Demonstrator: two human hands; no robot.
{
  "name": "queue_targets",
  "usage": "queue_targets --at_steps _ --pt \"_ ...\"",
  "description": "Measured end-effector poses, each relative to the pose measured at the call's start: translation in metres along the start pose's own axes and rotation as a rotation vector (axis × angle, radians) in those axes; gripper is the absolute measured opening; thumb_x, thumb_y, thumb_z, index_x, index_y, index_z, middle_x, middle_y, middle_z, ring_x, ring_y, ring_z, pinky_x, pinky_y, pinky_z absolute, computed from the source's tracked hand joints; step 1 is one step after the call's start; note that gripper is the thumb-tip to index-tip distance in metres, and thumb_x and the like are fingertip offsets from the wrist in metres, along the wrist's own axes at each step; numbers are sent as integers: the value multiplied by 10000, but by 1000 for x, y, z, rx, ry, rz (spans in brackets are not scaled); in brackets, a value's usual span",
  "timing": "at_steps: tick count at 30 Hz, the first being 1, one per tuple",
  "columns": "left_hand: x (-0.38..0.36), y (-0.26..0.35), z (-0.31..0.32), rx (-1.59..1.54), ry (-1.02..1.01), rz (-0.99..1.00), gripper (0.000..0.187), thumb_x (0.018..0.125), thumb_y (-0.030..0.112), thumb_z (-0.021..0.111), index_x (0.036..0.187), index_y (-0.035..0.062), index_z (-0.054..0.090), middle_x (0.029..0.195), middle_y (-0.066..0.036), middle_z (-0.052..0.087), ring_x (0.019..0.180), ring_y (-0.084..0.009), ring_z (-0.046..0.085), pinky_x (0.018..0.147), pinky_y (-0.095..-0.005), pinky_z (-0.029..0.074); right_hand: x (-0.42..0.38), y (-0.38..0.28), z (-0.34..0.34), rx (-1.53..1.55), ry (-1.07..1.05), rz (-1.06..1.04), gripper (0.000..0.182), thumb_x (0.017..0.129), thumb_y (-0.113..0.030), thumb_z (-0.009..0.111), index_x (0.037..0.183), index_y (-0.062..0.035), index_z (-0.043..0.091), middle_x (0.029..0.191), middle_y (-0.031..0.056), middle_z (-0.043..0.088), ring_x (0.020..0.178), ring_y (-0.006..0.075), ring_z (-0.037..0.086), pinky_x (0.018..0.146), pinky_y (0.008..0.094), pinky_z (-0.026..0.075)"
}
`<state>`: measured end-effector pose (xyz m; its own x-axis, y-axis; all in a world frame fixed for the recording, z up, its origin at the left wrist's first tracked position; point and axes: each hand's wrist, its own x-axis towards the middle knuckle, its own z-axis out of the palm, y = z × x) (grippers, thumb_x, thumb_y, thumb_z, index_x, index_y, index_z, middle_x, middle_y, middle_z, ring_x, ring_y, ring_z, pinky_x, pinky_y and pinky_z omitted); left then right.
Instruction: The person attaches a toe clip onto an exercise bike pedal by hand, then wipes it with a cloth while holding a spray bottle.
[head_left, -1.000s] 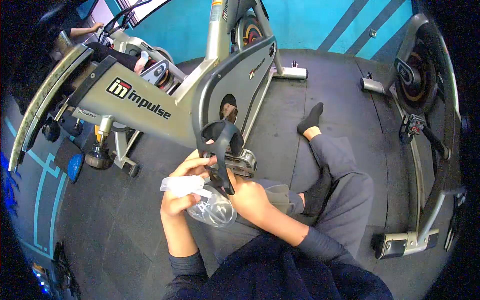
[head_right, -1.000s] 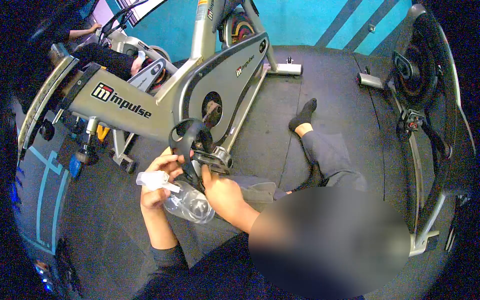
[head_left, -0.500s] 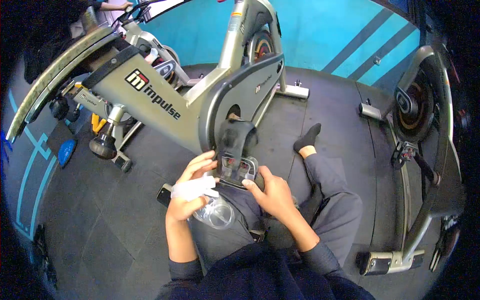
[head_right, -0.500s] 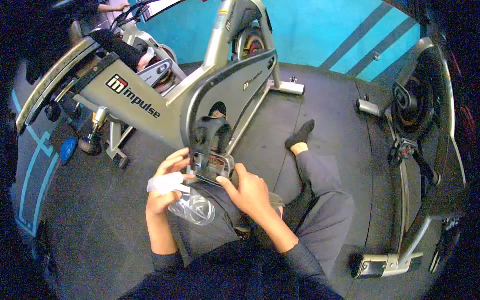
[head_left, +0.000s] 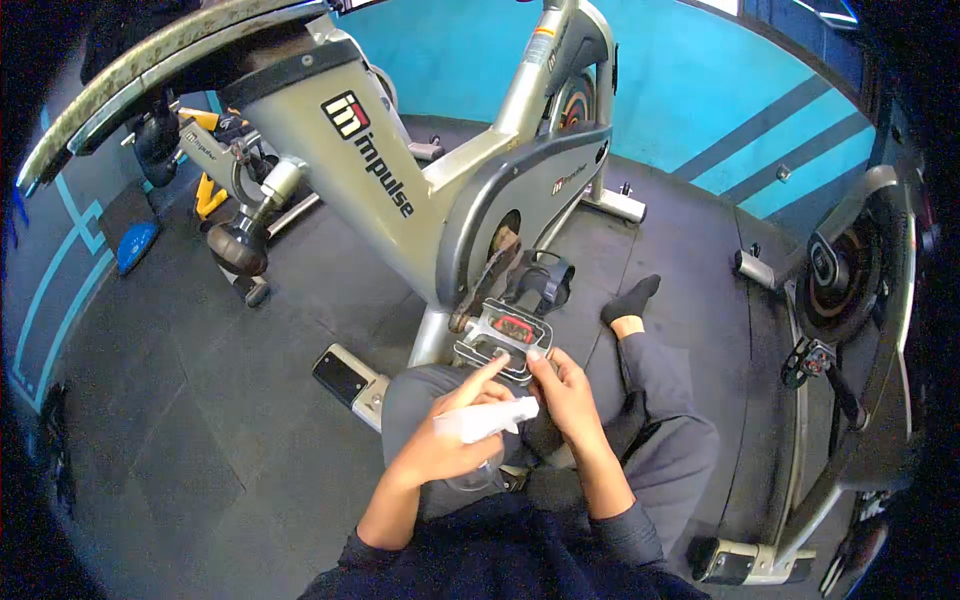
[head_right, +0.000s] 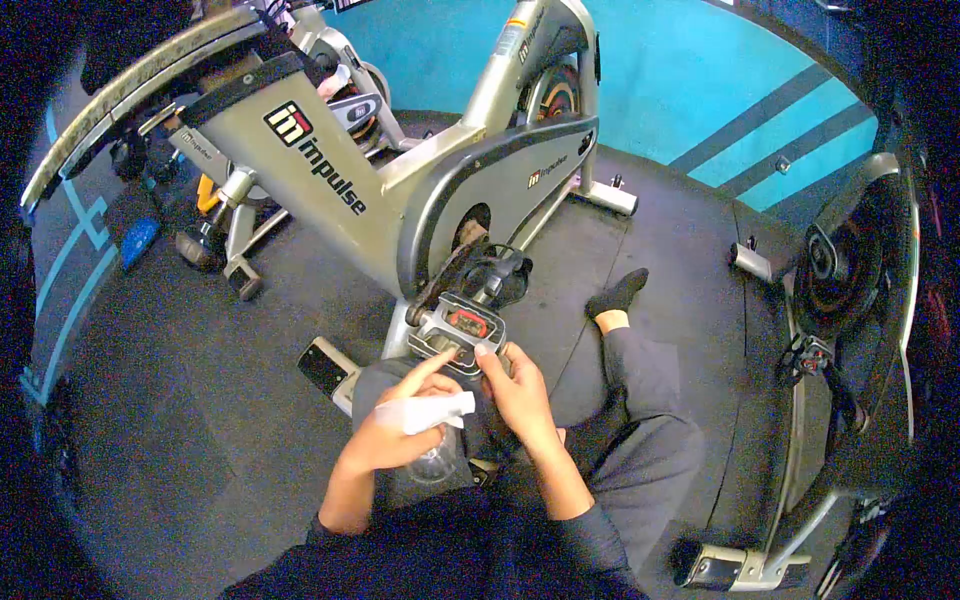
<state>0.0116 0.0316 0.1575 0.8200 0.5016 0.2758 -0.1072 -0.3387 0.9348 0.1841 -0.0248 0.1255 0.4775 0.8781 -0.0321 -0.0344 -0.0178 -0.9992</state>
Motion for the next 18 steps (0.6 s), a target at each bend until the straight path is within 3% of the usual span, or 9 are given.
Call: queue_targets --at_steps 2,9,11,12,13,16,18 --pt "1 -15 0 -51 12 -18 832 685 -61 541 1449 35 225 1058 -96 582 964 -187 587 822 -288 478 0 1 -1 10 -5 3 304 911 -362 578 934 -60 604 600 -36 524 548 52 459 508 221 352" --pt "6 -35 2 -64 11 -57 806 688 -77 535 1430 46 246 1065 -86 580 948 -168 586 780 -270 475 3 24 -17 -32 -78 -109 276 893 -313 616 958 -49 574 624 -1 556 567 78 481 522 245 383" --pt "7 -37 5 -69 93 -14 708 684 -12 575 1361 40 375 1083 -69 585 866 -145 574 787 -287 465 -16 -3 -22 -373 -30 -304 278 857 -238 664 1021 -42 553 685 63 621 607 111 544 563 272 430" --pt "6 -43 6 -77 98 -14 708 684 -12 575 1361 40 375 1083 -69 585 866 -145 574 787 -287 465 -23 -16 -25 -457 -21 -317 334 831 -178 683 1095 -51 522 752 134 655 647 170 611 600 302 462" --pt "6 -52 6 -104 70 -25 744 684 -39 565 1378 57 314 1114 -99 593 930 -151 569 797 -284 464 -26 -22 -29 -466 -26 -313 334 831 -178 683 1095 -51 522 752 134 655 647 170 611 600 302 462" --pt "6 -62 6 -162 32 -2 784 687 -66 556 1393 75 246 1153 -138 600 991 -168 569 816 -288 461 -33 -46 -37 -610 122 -211 341 859 -177 647 1141 -55 498 800 170 652 702 294 647 614 330 479" --pt "6 -68 6 -188 19 33 784 690 -66 558 1392 78 238 1160 -146 600 988 -178 574 826 -295 459 -29 -45 -40 -595 147 -362 320 878 -195 626 1136 -51 501 873 185 649 761 325 654 654 351 490"
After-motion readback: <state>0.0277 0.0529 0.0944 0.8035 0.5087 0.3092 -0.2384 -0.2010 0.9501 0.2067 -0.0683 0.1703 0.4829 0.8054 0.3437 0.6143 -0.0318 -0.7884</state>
